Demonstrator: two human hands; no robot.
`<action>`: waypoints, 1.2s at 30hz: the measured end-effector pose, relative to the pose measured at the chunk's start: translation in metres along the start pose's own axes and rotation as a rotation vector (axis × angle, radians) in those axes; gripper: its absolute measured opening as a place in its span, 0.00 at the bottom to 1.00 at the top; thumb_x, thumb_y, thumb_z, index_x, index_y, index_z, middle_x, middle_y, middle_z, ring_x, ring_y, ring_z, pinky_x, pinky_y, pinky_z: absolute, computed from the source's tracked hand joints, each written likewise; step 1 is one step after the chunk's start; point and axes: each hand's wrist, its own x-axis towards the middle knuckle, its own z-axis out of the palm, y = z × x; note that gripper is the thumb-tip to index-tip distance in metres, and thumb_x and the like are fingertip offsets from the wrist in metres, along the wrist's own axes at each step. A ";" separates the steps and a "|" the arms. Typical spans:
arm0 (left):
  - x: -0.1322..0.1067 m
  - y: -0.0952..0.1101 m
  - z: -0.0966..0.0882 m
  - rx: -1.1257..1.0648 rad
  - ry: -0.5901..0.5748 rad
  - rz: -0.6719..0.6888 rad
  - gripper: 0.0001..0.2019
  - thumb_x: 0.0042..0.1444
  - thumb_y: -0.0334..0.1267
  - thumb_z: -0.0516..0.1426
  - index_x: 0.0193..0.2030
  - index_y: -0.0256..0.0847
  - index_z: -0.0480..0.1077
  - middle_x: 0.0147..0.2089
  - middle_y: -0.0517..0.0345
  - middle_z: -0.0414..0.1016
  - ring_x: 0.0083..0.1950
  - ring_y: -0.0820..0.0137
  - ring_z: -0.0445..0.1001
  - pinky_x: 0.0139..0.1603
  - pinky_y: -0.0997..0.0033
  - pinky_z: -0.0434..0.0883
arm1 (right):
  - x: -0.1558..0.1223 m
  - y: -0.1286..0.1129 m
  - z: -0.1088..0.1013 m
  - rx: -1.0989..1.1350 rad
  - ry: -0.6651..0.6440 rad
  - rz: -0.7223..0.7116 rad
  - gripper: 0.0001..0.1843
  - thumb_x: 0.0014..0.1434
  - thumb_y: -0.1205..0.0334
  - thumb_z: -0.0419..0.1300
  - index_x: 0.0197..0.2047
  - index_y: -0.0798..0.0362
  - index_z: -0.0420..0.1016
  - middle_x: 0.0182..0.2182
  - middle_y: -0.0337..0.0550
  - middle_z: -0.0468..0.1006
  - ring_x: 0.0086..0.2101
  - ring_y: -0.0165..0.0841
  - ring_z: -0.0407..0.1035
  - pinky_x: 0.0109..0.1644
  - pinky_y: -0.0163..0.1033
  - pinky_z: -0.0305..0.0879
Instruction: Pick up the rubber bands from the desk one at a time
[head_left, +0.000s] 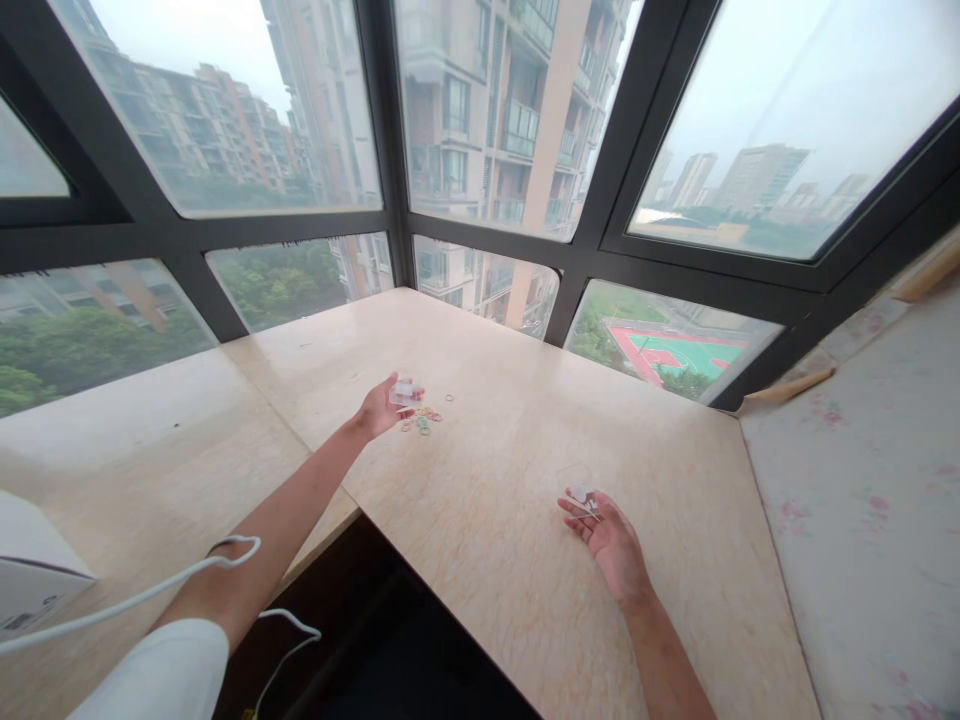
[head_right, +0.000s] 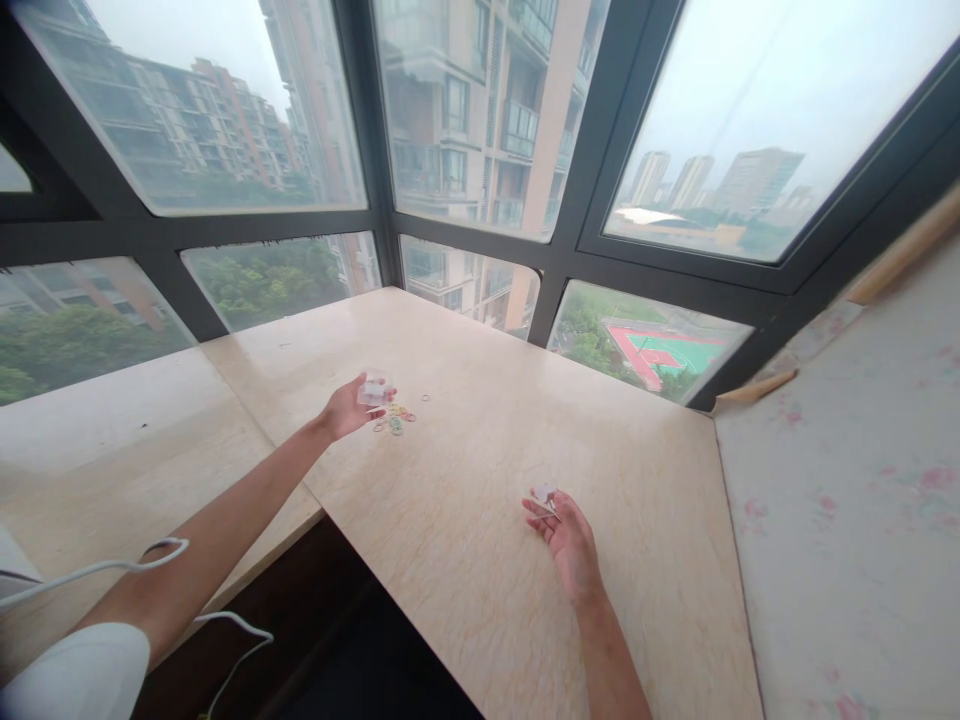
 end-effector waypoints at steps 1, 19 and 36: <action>-0.005 -0.001 0.002 -0.132 -0.049 -0.021 0.20 0.60 0.51 0.48 0.46 0.36 0.68 0.48 0.41 0.76 0.44 0.59 0.75 0.37 0.63 0.71 | 0.000 0.000 0.000 -0.004 0.001 -0.001 0.18 0.47 0.49 0.69 0.37 0.52 0.75 0.43 0.47 0.81 0.44 0.44 0.75 0.43 0.42 0.70; -0.102 -0.108 0.158 -0.043 -0.101 -0.309 0.12 0.59 0.42 0.56 0.40 0.33 0.72 0.34 0.51 0.75 0.30 0.72 0.75 0.26 0.76 0.72 | -0.031 -0.033 -0.015 0.159 0.174 -0.201 0.20 0.49 0.52 0.66 0.44 0.52 0.73 0.42 0.44 0.80 0.42 0.42 0.76 0.40 0.41 0.71; -0.183 -0.164 0.256 0.053 -0.357 -0.383 0.22 0.49 0.36 0.66 0.47 0.38 0.61 0.43 0.45 0.73 0.40 0.60 0.79 0.39 0.59 0.78 | -0.128 -0.038 -0.087 0.395 0.423 -0.214 0.13 0.45 0.76 0.61 0.36 0.55 0.75 0.41 0.45 0.80 0.52 0.36 0.70 0.61 0.41 0.63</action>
